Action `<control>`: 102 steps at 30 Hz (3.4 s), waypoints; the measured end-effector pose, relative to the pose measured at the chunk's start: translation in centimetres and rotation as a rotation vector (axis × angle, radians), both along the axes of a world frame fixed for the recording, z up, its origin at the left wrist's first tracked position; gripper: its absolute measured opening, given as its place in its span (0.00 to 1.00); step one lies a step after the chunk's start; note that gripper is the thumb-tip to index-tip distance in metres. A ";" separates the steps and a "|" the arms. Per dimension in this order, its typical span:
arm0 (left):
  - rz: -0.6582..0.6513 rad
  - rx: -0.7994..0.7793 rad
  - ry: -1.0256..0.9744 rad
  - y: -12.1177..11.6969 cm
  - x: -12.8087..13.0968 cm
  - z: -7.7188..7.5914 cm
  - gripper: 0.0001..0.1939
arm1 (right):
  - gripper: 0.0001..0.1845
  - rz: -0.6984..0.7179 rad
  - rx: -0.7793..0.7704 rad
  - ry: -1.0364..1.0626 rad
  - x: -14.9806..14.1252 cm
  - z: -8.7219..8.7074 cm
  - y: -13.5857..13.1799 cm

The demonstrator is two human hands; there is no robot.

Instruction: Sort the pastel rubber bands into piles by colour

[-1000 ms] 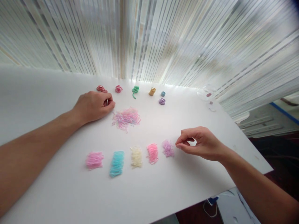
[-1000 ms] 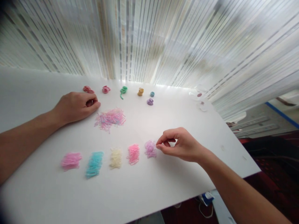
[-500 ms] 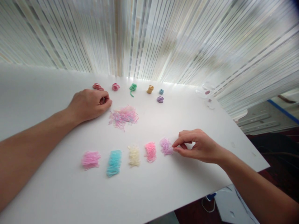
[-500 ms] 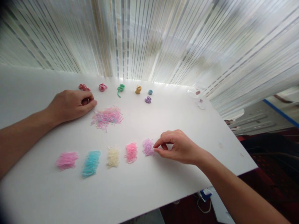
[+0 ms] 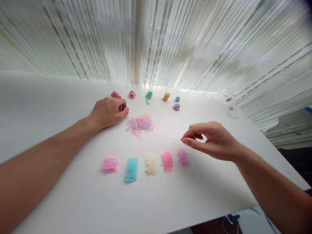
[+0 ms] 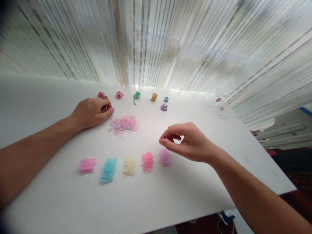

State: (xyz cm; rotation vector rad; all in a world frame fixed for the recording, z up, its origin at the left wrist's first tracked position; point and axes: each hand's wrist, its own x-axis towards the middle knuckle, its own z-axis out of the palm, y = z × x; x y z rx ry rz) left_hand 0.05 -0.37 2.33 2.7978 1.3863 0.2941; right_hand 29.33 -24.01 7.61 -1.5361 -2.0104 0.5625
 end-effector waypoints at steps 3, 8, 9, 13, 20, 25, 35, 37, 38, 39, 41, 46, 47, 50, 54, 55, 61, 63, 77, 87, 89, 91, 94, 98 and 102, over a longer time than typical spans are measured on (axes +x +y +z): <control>-0.001 -0.007 -0.011 -0.1 0.1 -0.1 0.16 | 0.08 0.033 -0.037 0.012 -1.5 0.0 2.7; -0.033 -0.017 -0.054 -0.1 0.0 -0.3 0.15 | 0.08 0.057 -0.148 -0.059 -5.2 -0.1 5.8; -0.033 -0.022 -0.062 -0.1 0.0 -0.3 0.15 | 0.08 0.059 -0.171 -0.079 -6.0 -0.2 6.1; -0.034 -0.036 -0.083 -0.3 0.1 -0.3 0.13 | 0.06 0.036 -0.219 -0.151 -8.3 -0.6 6.7; -0.047 -0.031 -0.087 -0.3 0.1 -0.3 0.13 | 0.05 -0.016 -0.274 -0.211 -9.6 -1.5 7.2; -0.046 -0.033 -0.094 -0.3 0.1 -0.3 0.13 | 0.05 -0.064 -0.269 -0.233 -10.3 -1.9 7.5; -0.044 -0.023 -0.090 -0.2 0.1 -0.5 0.13 | 0.07 -0.097 -0.299 -0.154 -8.9 -2.1 6.7; -0.041 -0.027 -0.093 -0.3 0.1 -0.5 0.13 | 0.08 -0.090 -0.322 -0.133 -8.2 -1.8 6.4; -0.040 -0.029 -0.093 -0.3 0.1 -0.4 0.13 | 0.08 -0.079 -0.334 -0.133 -7.9 -1.6 6.3; -0.038 -0.032 -0.092 -0.3 0.1 -0.4 0.13 | 0.08 -0.066 -0.343 -0.141 -7.6 -1.4 6.3; -0.034 -0.036 -0.089 -0.4 0.1 -0.3 0.13 | 0.08 -0.047 -0.346 -0.168 -7.2 -1.1 6.2; -0.025 -0.029 -0.074 -0.4 0.1 -0.1 0.13 | 0.08 -0.021 -0.286 -0.195 -6.3 -0.9 6.1; -0.023 -0.028 -0.071 -0.4 0.2 -0.1 0.13 | 0.07 -0.001 -0.276 -0.185 -6.1 -1.0 6.1; -0.017 -0.021 -0.073 -0.4 0.2 -0.1 0.13 | 0.05 0.072 -0.264 -0.133 -5.3 -1.5 6.0; 0.004 -0.013 -0.063 -0.6 0.3 0.1 0.14 | 0.03 0.089 -0.259 -0.081 -4.8 -2.2 6.0; 0.011 -0.015 -0.058 -0.6 0.4 0.2 0.14 | 0.02 0.083 -0.259 -0.070 -4.8 -2.4 6.0; 0.013 -0.010 -0.037 -0.7 0.4 0.4 0.14 | 0.03 0.080 -0.250 0.000 -5.1 -3.0 6.1; 0.002 -0.008 -0.037 -0.6 0.4 0.2 0.14 | 0.03 0.083 -0.241 0.016 -5.2 -3.3 6.1; -0.031 0.006 -0.076 -0.3 0.1 -0.3 0.15 | 0.08 0.102 -0.307 0.150 -4.6 -4.1 6.3; -0.039 0.018 -0.091 -0.2 0.0 -0.5 0.13 | 0.10 0.083 -0.287 0.179 -4.4 -4.8 6.6; -0.035 0.011 -0.087 -0.2 0.0 -0.5 0.14 | 0.10 0.079 -0.271 0.171 -4.4 -4.9 6.6; -0.033 0.007 -0.080 -0.3 0.1 -0.4 0.14 | 0.09 0.078 -0.270 0.164 -4.3 -5.0 6.6; -0.029 0.010 -0.078 -0.3 0.1 -0.4 0.14 | 0.09 0.086 -0.276 0.162 -4.2 -4.9 6.6; -0.031 0.013 -0.077 -0.3 0.0 -0.5 0.14 | 0.10 0.089 -0.264 0.154 -4.1 -4.7 6.7; -0.027 0.010 -0.081 -0.2 0.0 -0.5 0.14 | 0.09 0.099 -0.245 0.129 -4.0 -4.7 6.8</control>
